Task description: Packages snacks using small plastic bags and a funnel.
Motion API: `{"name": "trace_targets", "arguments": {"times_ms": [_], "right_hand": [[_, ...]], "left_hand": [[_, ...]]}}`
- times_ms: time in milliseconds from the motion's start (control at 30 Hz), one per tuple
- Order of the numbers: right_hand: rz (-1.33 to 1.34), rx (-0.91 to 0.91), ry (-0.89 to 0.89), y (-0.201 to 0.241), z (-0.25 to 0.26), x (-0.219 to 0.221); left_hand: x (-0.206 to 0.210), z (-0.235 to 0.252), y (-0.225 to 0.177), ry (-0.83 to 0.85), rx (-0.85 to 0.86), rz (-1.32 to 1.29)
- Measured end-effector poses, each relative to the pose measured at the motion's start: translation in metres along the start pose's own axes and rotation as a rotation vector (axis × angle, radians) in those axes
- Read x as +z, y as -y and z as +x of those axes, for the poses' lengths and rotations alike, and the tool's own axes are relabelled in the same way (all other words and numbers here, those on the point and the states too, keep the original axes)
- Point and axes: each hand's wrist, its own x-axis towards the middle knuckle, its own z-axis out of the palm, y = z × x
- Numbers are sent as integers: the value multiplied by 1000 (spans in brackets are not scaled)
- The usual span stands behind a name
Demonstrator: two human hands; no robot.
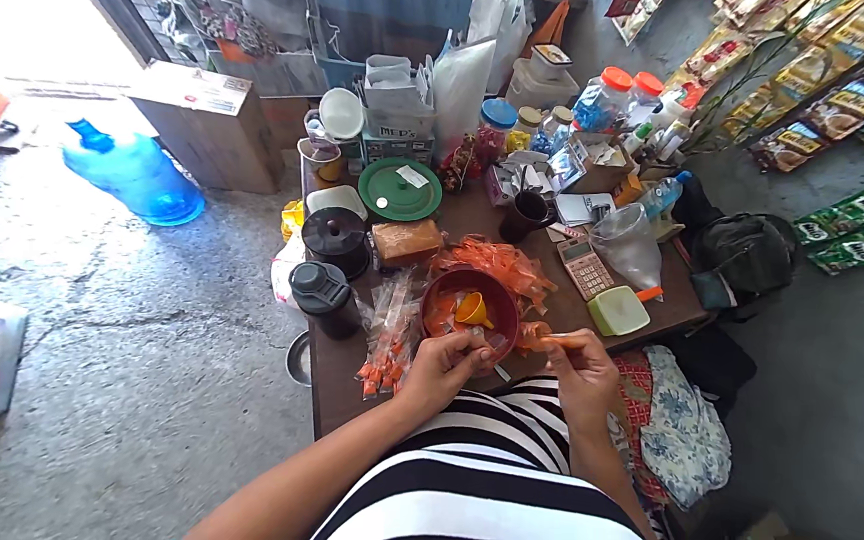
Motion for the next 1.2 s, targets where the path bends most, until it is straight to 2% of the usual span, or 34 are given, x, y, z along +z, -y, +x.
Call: {"name": "trace_targets", "arguments": {"times_ms": [100,167,300,367,433,567,633,867,1133,1200], "right_hand": [[-328,-56,-121,-11,13,-40],[-475,54,-148,-21,25,-72],[-533,310,-297,-63,42,-124],[-606,426,-310,-84,46,-142],[-710,554,-216,-107,48,-155],[-939,768,120,-155,48,-174],[-1061,825,189,-172,51,-178],[-1232,857,302,-202,75,-184],[-1252,835,337,-217,78,-181],[-1198,812,286,-215,78,-182]], "left_hand": [[-1,-3,3,-21,17,-13],[-2,-5,7,-31,20,-25],[-5,-5,12,-33,15,-7],[-4,-4,15,-37,20,-6],[-5,-3,18,-38,14,-9],[-5,0,24,-46,-24,-4],[-3,2,27,-55,-40,0],[2,13,35,-71,-91,35],[7,20,40,-49,-139,56],[8,20,41,-43,-132,66]]}}
